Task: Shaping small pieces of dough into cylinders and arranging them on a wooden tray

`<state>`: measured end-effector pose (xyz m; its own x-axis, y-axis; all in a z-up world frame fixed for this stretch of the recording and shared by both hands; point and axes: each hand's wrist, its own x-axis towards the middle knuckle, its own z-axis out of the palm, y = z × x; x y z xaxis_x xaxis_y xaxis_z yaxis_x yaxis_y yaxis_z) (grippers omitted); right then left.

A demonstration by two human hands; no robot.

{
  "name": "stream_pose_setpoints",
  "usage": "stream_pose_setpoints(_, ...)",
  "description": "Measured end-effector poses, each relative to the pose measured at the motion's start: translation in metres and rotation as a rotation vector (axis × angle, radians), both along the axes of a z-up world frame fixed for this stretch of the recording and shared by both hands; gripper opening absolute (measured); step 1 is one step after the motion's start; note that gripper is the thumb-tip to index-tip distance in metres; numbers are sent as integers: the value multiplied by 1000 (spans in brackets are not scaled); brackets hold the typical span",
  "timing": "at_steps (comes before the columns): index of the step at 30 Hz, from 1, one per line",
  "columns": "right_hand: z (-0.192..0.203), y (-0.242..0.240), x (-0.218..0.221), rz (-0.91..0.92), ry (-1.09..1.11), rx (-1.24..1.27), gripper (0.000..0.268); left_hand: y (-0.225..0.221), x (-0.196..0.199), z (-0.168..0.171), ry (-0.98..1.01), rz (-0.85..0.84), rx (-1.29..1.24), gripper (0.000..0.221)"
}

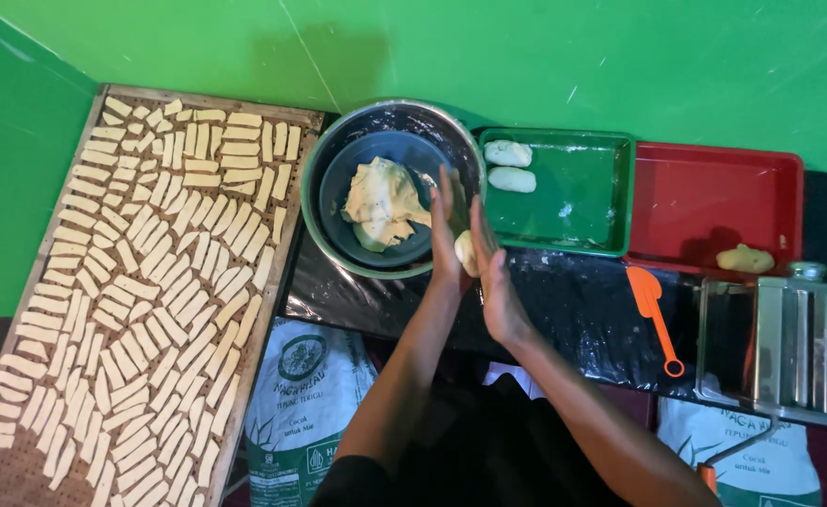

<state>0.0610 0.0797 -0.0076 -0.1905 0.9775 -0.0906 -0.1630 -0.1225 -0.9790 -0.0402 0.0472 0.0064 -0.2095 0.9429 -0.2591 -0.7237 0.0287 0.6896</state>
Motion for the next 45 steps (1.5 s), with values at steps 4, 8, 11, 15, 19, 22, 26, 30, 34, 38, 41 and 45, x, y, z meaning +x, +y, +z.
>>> stream_pose_setpoints(4,7,2,4,-23,3,3,89,-21,19,69,192,-78,-121,84)
stream_pose_setpoints(8,20,11,9,-58,13,29,89,-46,34,36,565,-334,69,65)
stream_pose_setpoints(11,-5,11,15,-41,103,-34,86,-37,44,11,312,-266,-5,68)
stream_pose_setpoints(15,50,-49,-5,55,20,-15,84,-13,23,20,208,-149,-39,79)
stream_pose_setpoints(19,81,-75,-11,230,-71,5,85,-3,15,22,34,-13,-62,79)
stream_pose_setpoints(22,68,-60,-5,216,-111,106,85,-18,32,33,-24,-16,-100,79)
stream_pose_setpoints(26,25,-1,17,39,-254,281,71,-37,54,57,58,-191,-170,82)
stream_pose_setpoints(30,28,-11,11,1,55,68,81,-39,56,65,50,-211,-139,89)
stream_pose_setpoints(34,72,-66,-5,127,66,-30,78,-14,26,32,-72,-55,-104,95)
stream_pose_setpoints(38,95,-78,-7,216,-11,-13,79,-6,18,15,-116,-60,-70,92)
stream_pose_setpoints(41,61,-45,4,129,-56,91,79,-22,40,53,-131,-75,-156,98)
stream_pose_setpoints(45,28,7,18,-2,-129,236,79,-38,53,66,-53,-218,-92,100)
